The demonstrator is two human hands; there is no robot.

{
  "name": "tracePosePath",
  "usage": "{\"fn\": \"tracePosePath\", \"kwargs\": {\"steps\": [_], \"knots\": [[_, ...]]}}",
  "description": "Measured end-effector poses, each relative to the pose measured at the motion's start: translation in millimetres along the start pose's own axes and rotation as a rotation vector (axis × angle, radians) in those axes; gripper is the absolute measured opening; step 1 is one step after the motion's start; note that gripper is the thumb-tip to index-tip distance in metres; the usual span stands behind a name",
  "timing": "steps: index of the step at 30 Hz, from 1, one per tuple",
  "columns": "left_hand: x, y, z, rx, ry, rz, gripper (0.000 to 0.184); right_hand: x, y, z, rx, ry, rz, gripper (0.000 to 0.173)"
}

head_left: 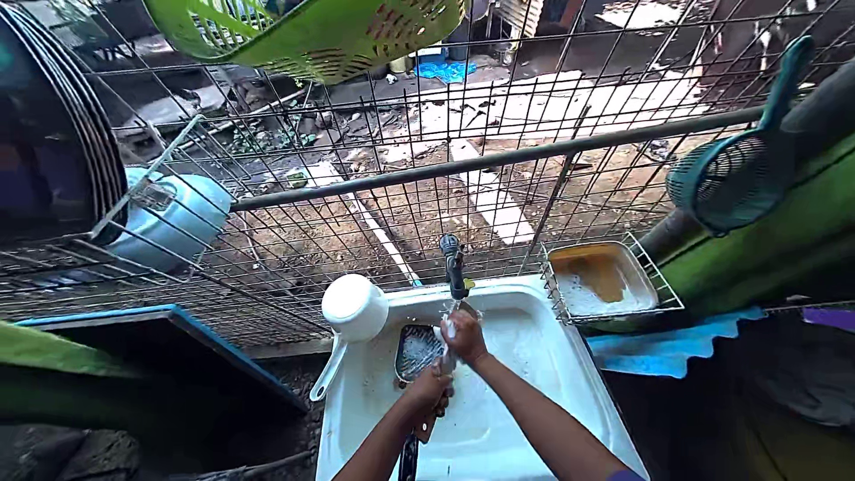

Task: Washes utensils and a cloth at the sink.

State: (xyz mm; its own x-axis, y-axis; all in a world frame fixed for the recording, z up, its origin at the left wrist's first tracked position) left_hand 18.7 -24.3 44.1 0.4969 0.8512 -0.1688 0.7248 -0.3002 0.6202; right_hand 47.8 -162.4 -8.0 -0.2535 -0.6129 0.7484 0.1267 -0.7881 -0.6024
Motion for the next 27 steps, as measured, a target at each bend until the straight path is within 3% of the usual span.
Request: {"fn": "tracePosePath", "kwargs": {"steps": [2, 4, 6, 7, 12, 14, 18, 23, 27], "knots": [[-1, -2, 0, -0.004, 0.013, -0.001, 0.042, 3, 2, 22, -0.065, -0.101, -0.094, 0.032], [-1, 0, -4, 0.007, 0.008, 0.010, 0.039, 12, 3, 43, -0.315, -0.286, -0.120, 0.039], [-5, -1, -10, 0.030, -0.029, 0.041, 0.036, 28, 12, 63, -0.606, -0.306, -0.113, 0.037], [-6, -5, -11, 0.037, -0.034, 0.040, 0.034, 31, 14, 65, -0.653, -0.308, -0.112, 0.035], [0, -15, -2, 0.016, 0.016, -0.062, 0.024, 9, -28, 13, -0.289, -0.388, 0.023, 0.035], [-1, -18, -10, 0.038, 0.002, -0.037, 0.026, 6, -2, 17, -0.366, -0.345, 0.000, 0.034], [-8, -27, -18, 0.076, -0.026, 0.021, 0.025, 20, 41, 51, -0.697, -0.404, -0.143, 0.041], [-5, -32, -15, 0.081, -0.019, -0.025, 0.019, 10, 16, 26, -0.669, -0.305, -0.081, 0.037], [-5, -40, -20, 0.095, -0.021, -0.012, 0.020, 11, 54, 13, -0.759, -0.375, -0.122, 0.040]]}}
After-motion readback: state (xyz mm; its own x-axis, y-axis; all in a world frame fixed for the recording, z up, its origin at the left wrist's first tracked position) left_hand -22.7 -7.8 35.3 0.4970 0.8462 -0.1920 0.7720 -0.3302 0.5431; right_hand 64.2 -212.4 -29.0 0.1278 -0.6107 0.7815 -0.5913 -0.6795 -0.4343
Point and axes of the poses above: each hand's wrist, its own z-axis towards the middle knuckle, its own x-axis out of the back of the hand, y = z × x, the point moved 1 cm from there along z, towards the middle knuckle, and after that the axes turned 7 degrees about -z, right-handed, at the moved point
